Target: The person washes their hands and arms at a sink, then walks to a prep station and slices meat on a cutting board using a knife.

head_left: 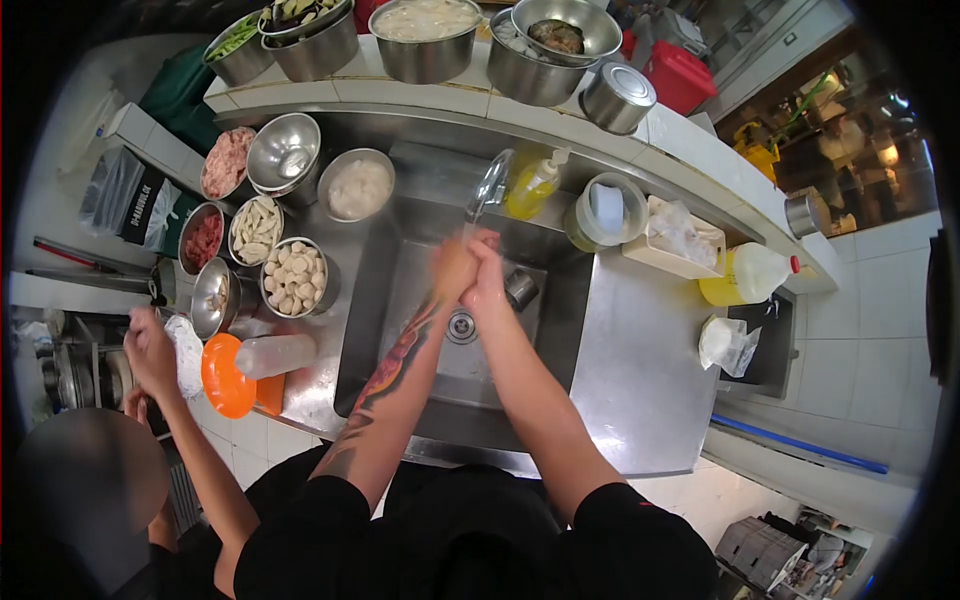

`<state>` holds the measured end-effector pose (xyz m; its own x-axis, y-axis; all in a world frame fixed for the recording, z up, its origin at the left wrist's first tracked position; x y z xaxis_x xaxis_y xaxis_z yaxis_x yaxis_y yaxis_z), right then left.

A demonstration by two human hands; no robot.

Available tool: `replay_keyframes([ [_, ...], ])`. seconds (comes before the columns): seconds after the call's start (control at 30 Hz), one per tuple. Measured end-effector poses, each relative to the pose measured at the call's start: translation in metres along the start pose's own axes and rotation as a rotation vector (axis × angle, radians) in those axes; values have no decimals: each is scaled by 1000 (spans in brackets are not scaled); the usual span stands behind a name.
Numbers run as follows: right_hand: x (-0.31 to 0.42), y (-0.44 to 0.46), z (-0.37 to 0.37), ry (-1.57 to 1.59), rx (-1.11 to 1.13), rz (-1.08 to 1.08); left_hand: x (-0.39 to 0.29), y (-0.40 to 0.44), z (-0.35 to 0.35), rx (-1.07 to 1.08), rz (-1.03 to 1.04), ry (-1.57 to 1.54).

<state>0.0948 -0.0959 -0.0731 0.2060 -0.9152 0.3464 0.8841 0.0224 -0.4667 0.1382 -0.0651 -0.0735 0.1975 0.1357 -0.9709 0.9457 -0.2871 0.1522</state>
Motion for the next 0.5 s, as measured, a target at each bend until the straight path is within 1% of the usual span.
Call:
replay_keyframes([
  [0.03, -12, 8, -3, 62, 27, 157, -18, -1, 7, 143, -93, 112],
  [0.07, 2, 2, -2, 83, -146, 33, -49, -11, -7, 138, -271, 92],
  [0.1, -2, 13, -7, 88, -146, 36, -56, -22, -4, 139, -274, 98],
  [0.13, 6, 28, -17, -65, -107, -102, -54, -35, -12, -32, -348, -170],
  [0.17, 16, 25, -6, -219, -69, -241, -47, -48, -20, -205, -417, -439],
  [0.2, 8, 21, -3, -216, -70, -238, -47, -50, -23, -205, -420, -436],
  [0.27, -8, 7, -4, 178, -100, -249, -39, -56, -40, -392, -443, -736],
  [0.3, -10, 3, -7, 178, -105, -255, -36, -55, -43, -386, -447, -738],
  [0.37, -13, -4, -17, 373, -150, -262, -27, -49, -41, -342, -469, -953],
  [0.4, -17, 5, -32, 378, -157, -273, -20, -47, -41, -321, -441, -905],
  [0.43, -25, 21, -34, 402, -84, -213, -8, -42, -39, -307, -446, -904],
  [0.47, -31, 37, -38, 425, -10, -153, 4, -37, -40, -341, -491, -881],
  [0.5, -26, 55, -47, 432, -15, -165, 10, -33, -40, -377, -536, -857],
])
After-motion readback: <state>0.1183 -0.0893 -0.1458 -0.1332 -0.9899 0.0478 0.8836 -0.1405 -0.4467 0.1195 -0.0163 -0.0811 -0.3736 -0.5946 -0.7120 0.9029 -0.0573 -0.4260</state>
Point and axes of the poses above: each hand's wrist, its own y-axis towards the middle knuckle, its own z-axis out of the palm, x = y × z, the point moved 10 cm from there along y, towards the middle knuckle, and after that the axes turned 2 degrees about y, right-handed, at the moved point
